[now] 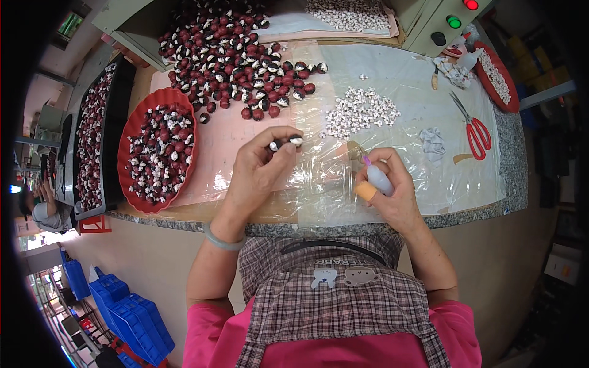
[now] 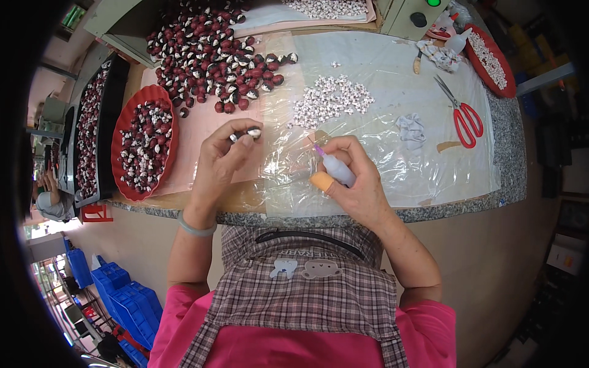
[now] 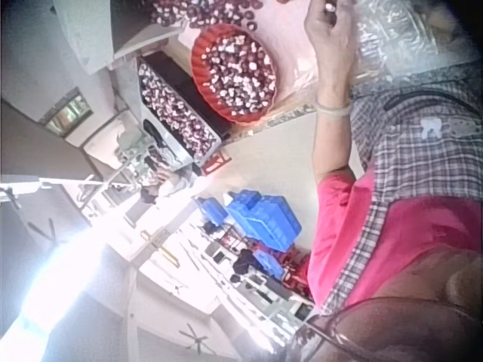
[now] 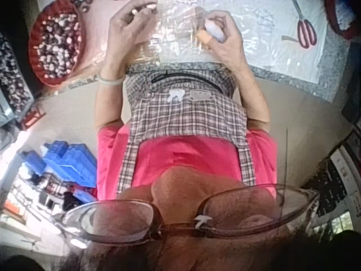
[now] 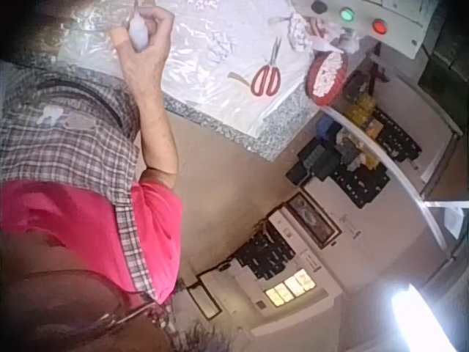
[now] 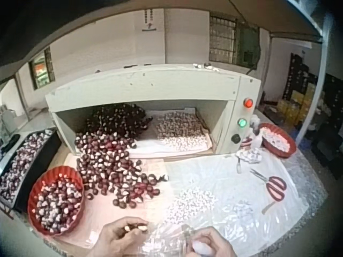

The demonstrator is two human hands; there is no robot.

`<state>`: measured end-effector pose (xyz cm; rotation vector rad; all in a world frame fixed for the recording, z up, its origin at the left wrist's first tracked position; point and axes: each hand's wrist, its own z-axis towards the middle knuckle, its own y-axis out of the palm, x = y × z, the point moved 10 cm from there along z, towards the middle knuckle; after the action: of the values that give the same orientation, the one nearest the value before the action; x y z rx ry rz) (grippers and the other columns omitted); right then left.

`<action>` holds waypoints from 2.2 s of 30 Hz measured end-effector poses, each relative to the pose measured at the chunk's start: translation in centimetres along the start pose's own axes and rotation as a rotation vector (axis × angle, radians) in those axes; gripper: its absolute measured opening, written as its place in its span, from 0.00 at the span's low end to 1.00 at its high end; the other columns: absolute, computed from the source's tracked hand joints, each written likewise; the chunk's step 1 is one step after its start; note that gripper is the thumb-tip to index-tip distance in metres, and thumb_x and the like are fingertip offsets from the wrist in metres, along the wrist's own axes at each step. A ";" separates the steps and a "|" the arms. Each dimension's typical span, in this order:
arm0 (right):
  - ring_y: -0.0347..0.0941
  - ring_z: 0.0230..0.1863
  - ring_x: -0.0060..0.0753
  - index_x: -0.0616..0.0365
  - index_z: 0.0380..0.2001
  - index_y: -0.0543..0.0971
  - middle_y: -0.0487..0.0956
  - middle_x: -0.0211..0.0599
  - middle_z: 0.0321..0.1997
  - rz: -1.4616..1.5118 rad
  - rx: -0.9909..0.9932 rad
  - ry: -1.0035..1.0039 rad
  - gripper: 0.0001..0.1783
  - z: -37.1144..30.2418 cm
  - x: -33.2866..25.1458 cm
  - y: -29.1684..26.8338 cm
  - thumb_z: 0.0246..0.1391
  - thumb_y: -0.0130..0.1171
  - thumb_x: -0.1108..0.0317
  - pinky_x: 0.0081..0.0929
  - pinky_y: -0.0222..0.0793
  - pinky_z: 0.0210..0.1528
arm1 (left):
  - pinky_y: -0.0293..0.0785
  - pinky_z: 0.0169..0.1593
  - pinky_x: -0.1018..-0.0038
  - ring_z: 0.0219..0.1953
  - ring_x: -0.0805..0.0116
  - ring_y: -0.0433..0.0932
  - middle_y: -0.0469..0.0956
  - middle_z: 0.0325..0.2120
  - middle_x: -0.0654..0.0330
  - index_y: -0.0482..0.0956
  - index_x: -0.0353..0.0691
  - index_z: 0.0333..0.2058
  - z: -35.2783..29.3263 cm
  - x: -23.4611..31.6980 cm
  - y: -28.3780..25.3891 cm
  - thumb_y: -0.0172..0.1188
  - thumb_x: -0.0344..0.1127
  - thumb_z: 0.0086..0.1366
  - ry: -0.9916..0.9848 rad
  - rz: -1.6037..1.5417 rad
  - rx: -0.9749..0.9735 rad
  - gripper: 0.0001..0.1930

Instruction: Applying glue to small toy components and assembling them at a factory workbench.

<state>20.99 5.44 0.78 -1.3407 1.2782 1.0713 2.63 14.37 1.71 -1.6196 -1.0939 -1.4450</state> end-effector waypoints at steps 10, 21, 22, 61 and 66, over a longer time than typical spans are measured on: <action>0.71 0.37 0.20 0.62 0.46 0.70 0.71 0.37 0.44 -0.024 -0.047 -0.196 0.17 0.0 -2.1 -0.4 0.53 0.60 0.72 0.16 0.67 0.32 | 0.53 0.24 0.89 0.20 0.86 0.58 0.77 0.28 0.61 0.75 0.32 0.46 -2.5 -2.9 2.7 0.52 0.26 0.64 -0.154 -0.608 -0.120 0.13; 0.73 0.29 0.19 0.63 0.48 0.71 0.78 0.36 0.36 0.128 0.213 -0.287 0.20 -1.2 -4.5 -1.9 0.52 0.64 0.74 0.15 0.70 0.28 | 0.55 0.25 0.91 0.24 0.88 0.63 0.77 0.30 0.64 0.75 0.34 0.50 -3.7 -4.0 4.5 0.54 0.32 0.67 -0.194 -0.604 -0.203 0.14; 0.73 0.29 0.19 0.63 0.50 0.71 0.78 0.36 0.36 0.064 0.201 -0.343 0.21 -1.3 -5.0 -1.8 0.53 0.63 0.72 0.15 0.70 0.29 | 0.55 0.25 0.91 0.24 0.88 0.62 0.77 0.30 0.64 0.74 0.35 0.51 -3.7 -4.1 4.4 0.55 0.33 0.67 -0.190 -0.579 -0.178 0.15; 0.75 0.29 0.28 0.61 0.49 0.66 0.71 0.41 0.44 0.282 0.205 -0.296 0.24 -0.1 -4.0 -3.8 0.48 0.62 0.79 0.19 0.71 0.27 | 0.64 0.32 0.93 0.35 0.87 0.72 0.74 0.34 0.69 0.73 0.38 0.50 -3.8 -4.5 3.9 0.52 0.32 0.69 -0.187 -0.523 -0.200 0.12; 0.76 0.31 0.27 0.60 0.49 0.67 0.72 0.37 0.42 0.296 0.206 -0.107 0.24 2.2 -1.7 -4.1 0.49 0.62 0.78 0.22 0.73 0.35 | 0.68 0.35 0.93 0.37 0.86 0.74 0.73 0.35 0.69 0.73 0.38 0.49 -4.0 -4.3 3.7 0.51 0.30 0.69 -0.213 -0.522 -0.183 0.11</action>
<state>25.05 7.83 2.39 -0.9480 1.4929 1.1591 4.30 8.70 -1.88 -1.7225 -1.6375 -1.7708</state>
